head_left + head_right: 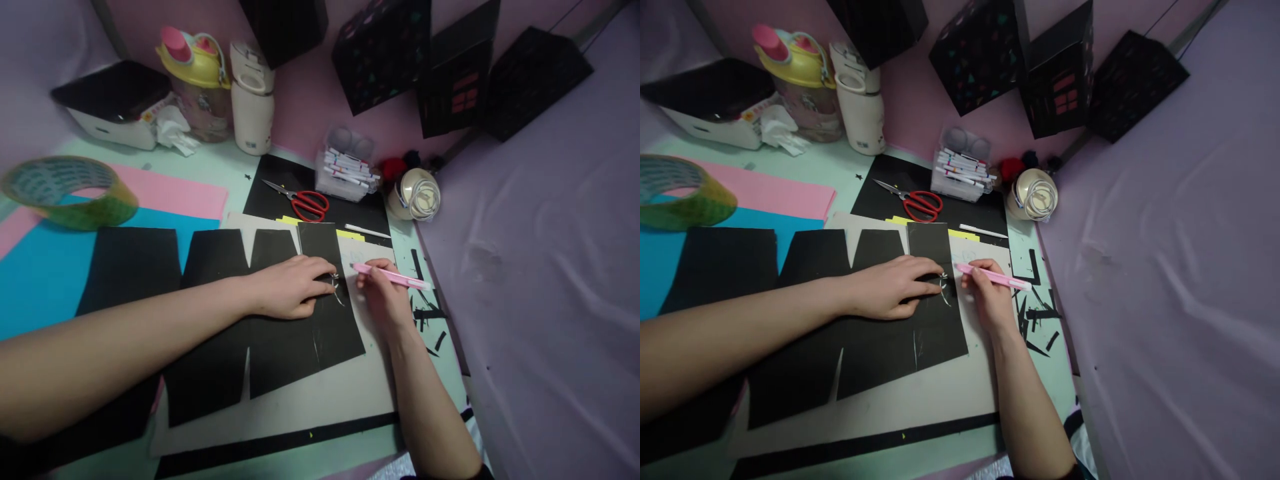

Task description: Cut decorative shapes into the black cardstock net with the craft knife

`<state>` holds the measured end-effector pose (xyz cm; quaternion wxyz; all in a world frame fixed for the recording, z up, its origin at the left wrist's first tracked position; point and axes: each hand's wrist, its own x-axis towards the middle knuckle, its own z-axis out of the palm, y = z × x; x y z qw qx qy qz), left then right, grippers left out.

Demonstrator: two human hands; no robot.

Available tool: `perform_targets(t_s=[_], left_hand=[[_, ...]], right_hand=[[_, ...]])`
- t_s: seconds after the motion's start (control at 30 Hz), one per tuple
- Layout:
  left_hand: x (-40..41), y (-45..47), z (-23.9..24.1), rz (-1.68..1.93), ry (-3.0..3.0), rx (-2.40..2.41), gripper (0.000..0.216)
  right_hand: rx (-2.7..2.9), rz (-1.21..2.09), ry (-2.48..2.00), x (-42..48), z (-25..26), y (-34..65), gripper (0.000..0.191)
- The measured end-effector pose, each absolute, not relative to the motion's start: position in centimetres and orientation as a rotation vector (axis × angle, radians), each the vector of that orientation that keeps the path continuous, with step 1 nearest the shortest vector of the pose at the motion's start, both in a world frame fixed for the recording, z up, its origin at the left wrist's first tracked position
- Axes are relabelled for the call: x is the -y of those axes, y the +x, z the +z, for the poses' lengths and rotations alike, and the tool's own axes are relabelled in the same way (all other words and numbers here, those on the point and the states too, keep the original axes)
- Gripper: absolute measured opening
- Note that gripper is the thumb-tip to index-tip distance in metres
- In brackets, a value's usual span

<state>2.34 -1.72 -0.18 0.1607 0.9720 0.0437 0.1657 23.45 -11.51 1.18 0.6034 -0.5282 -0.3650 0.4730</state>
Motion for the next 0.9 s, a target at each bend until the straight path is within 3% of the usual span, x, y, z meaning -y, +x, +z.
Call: perform_targets(t_s=[0.13, 0.3, 0.47, 0.6, 0.9], left_hand=[[1.9, 2.3, 0.2, 0.526, 2.729, -0.271, 0.023], [1.9, 2.3, 0.2, 0.535, 2.736, -0.294, 0.020], [1.8, 2.3, 0.3, 0.537, 2.729, -0.285, 0.020], [1.8, 2.3, 0.2, 0.534, 2.726, -0.276, 0.021], [1.6, 2.3, 0.0, 0.504, 2.742, -0.222, 0.032]], right_hand=[[0.689, 1.366, -1.012, 11.2, 1.7, 22.3, 0.017], [0.799, 0.761, -1.167, 11.1, 1.5, 21.7, 0.014], [0.939, 1.121, -1.273, 11.3, 1.4, 21.9, 0.016], [0.829, 0.627, -1.415, 10.8, 1.4, 23.1, 0.022], [0.653, 0.980, -1.325, 10.8, 1.4, 24.5, 0.026]])
